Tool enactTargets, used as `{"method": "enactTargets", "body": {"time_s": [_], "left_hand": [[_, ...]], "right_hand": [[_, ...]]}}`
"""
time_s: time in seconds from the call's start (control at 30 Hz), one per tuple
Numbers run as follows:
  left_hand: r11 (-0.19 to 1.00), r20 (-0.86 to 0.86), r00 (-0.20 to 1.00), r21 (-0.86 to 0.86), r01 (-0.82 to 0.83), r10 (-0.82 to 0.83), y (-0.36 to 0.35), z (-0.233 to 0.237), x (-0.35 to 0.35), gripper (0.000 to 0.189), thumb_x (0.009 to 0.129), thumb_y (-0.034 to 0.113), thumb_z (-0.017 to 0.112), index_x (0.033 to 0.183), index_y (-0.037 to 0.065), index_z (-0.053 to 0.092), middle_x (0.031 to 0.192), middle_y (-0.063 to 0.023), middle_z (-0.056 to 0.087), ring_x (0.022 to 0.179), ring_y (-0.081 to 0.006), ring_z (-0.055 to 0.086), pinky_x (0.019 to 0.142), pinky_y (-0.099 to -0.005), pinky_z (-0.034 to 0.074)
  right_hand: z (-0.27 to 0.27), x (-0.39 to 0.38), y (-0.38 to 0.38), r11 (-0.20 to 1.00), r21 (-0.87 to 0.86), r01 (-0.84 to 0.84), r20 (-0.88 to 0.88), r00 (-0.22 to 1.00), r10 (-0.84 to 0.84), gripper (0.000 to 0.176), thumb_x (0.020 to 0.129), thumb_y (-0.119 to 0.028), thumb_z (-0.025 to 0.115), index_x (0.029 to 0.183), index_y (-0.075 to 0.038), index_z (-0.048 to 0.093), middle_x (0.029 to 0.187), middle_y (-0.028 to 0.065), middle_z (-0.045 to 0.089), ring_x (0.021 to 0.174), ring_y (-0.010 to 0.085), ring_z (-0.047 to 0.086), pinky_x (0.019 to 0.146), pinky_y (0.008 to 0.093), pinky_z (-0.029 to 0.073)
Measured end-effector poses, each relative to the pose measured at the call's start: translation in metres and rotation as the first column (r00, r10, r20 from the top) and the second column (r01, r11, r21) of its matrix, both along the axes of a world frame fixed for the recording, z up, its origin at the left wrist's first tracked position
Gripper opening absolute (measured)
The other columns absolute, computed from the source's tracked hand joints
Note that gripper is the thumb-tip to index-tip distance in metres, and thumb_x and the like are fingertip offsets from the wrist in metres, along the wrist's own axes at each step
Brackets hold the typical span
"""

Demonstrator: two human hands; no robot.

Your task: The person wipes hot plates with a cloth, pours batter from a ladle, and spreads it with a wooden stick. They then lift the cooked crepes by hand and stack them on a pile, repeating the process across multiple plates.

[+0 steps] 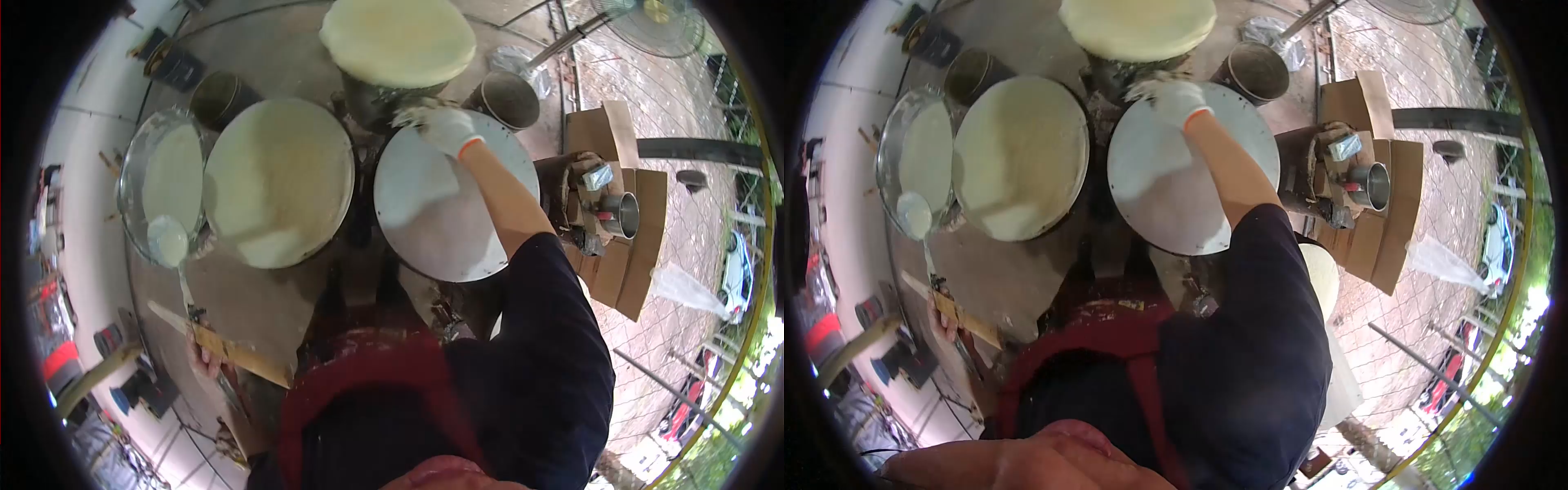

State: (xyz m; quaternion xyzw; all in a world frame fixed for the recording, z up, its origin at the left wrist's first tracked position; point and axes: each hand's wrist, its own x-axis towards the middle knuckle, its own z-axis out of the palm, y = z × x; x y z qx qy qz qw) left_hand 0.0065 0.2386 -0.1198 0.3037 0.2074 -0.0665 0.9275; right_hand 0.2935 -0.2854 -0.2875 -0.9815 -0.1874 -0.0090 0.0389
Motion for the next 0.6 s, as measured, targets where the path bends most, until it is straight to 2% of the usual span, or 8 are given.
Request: {"method": "enactTargets", "body": {"time_s": [0.07, 0.13, 0.2, 0.27, 0.33, 0.43, 0.53, 0.6], "left_hand": [[0.973, -0.154, 0.963, 0.1, -0.206, 0.22, -0.001, 0.004, -0.01, 0.037, 0.102, 0.027, 0.04, 0.118, -0.005, 0.047, 0.055, 0.0039, 0.042, 0.032, -0.0041, 0.033, 0.034, -0.0229, 0.036], [0.997, -0.005, 0.997, -0.025, -0.074, 0.074, -0.001, 0.0, -0.01, 0.037, 0.102, 0.025, 0.04, 0.118, -0.008, 0.046, 0.057, 0.0021, 0.043, 0.032, -0.0044, 0.033, 0.033, -0.0219, 0.035], [0.989, 0.117, 0.993, -0.147, -0.002, 0.019, 0.003, -0.012, -0.012, 0.034, 0.101, 0.02, 0.044, 0.119, -0.009, 0.045, 0.066, -0.0042, 0.053, 0.032, -0.0048, 0.031, 0.029, -0.0183, 0.031], [0.987, 0.072, 0.993, -0.14, -0.078, 0.089, 0.002, -0.018, -0.018, 0.032, 0.1, 0.019, 0.046, 0.119, -0.007, 0.046, 0.075, -0.0091, 0.058, 0.033, -0.0046, 0.031, 0.027, -0.0168, 0.03], [0.973, 0.014, 0.976, -0.092, -0.214, 0.216, -0.004, -0.02, -0.022, 0.03, 0.099, 0.018, 0.048, 0.119, -0.004, 0.048, 0.089, -0.0149, 0.062, 0.034, -0.0041, 0.033, 0.027, -0.0159, 0.03], [0.972, 0.018, 0.974, -0.071, -0.225, 0.227, -0.012, -0.021, -0.023, 0.028, 0.098, 0.017, 0.049, 0.117, -0.003, 0.049, 0.093, -0.0163, 0.062, 0.034, -0.0038, 0.033, 0.027, -0.0149, 0.031], [0.81, -0.228, 0.781, 0.239, -0.535, 0.582, -0.059, 0.017, -0.001, 0.029, 0.099, 0.02, 0.048, 0.115, -0.003, 0.051, 0.079, -0.009, 0.06, 0.032, -0.0042, 0.033, 0.03, -0.0159, 0.033], [0.967, -0.064, 0.965, 0.02, -0.253, 0.254, -0.045, 0.011, -0.006, 0.031, 0.1, 0.024, 0.046, 0.116, -0.003, 0.05, 0.067, -0.0024, 0.054, 0.031, -0.0042, 0.032, 0.032, -0.0171, 0.034]], "right_hand": [[0.011, -0.022, 0.06, 0.984, -0.11, -0.141, -0.442, 0.894, 0.078, 0.035, 0.088, -0.024, 0.049, 0.12, -0.015, 0.059, 0.126, 0.0138, 0.058, 0.113, 0.0341, 0.057, 0.098, 0.0436, 0.044], [0.022, -0.079, 0.09, 0.932, -0.191, -0.308, -0.066, 0.951, 0.301, 0.036, 0.089, -0.025, 0.049, 0.123, -0.018, 0.058, 0.131, 0.0141, 0.054, 0.118, 0.0381, 0.054, 0.097, 0.049, 0.045], [0.042, -0.131, 0.091, 0.916, -0.199, -0.349, -0.151, 0.934, 0.323, 0.036, 0.09, -0.027, 0.049, 0.123, -0.017, 0.059, 0.133, 0.0141, 0.052, 0.122, 0.0421, 0.049, 0.099, 0.0528, 0.042], [0.01, -0.183, 0.086, 0.92, -0.032, -0.391, -0.093, 0.917, 0.387, 0.024, 0.084, -0.026, 0.054, 0.095, -0.013, 0.07, 0.122, 0.0144, 0.058, 0.118, 0.0407, 0.053, 0.099, 0.055, 0.041], [0.024, -0.192, 0.087, 0.864, 0.079, -0.497, -0.074, 0.862, 0.502, 0.022, 0.083, -0.025, 0.055, 0.093, -0.014, 0.07, 0.121, 0.0136, 0.059, 0.119, 0.0402, 0.052, 0.099, 0.0572, 0.04], [0.044, -0.146, 0.095, 0.825, 0.102, -0.555, -0.066, 0.824, 0.563, 0.02, 0.085, -0.024, 0.052, 0.095, -0.02, 0.07, 0.126, 0.0073, 0.058, 0.127, 0.0335, 0.047, 0.101, 0.05, 0.042], [0.038, -0.07, 0.083, 0.727, 0.052, -0.684, -0.212, 0.704, 0.678, 0.026, 0.086, -0.029, 0.053, 0.106, -0.024, 0.067, 0.131, 0.0012, 0.057, 0.124, 0.0279, 0.051, 0.103, 0.0418, 0.041], [0.057, -0.016, 0.066, 0.771, 0.071, -0.633, -0.318, 0.718, 0.619, 0.028, 0.085, -0.03, 0.055, 0.11, -0.024, 0.067, 0.134, 0.0016, 0.056, 0.124, 0.0263, 0.051, 0.101, 0.0382, 0.044]]}}
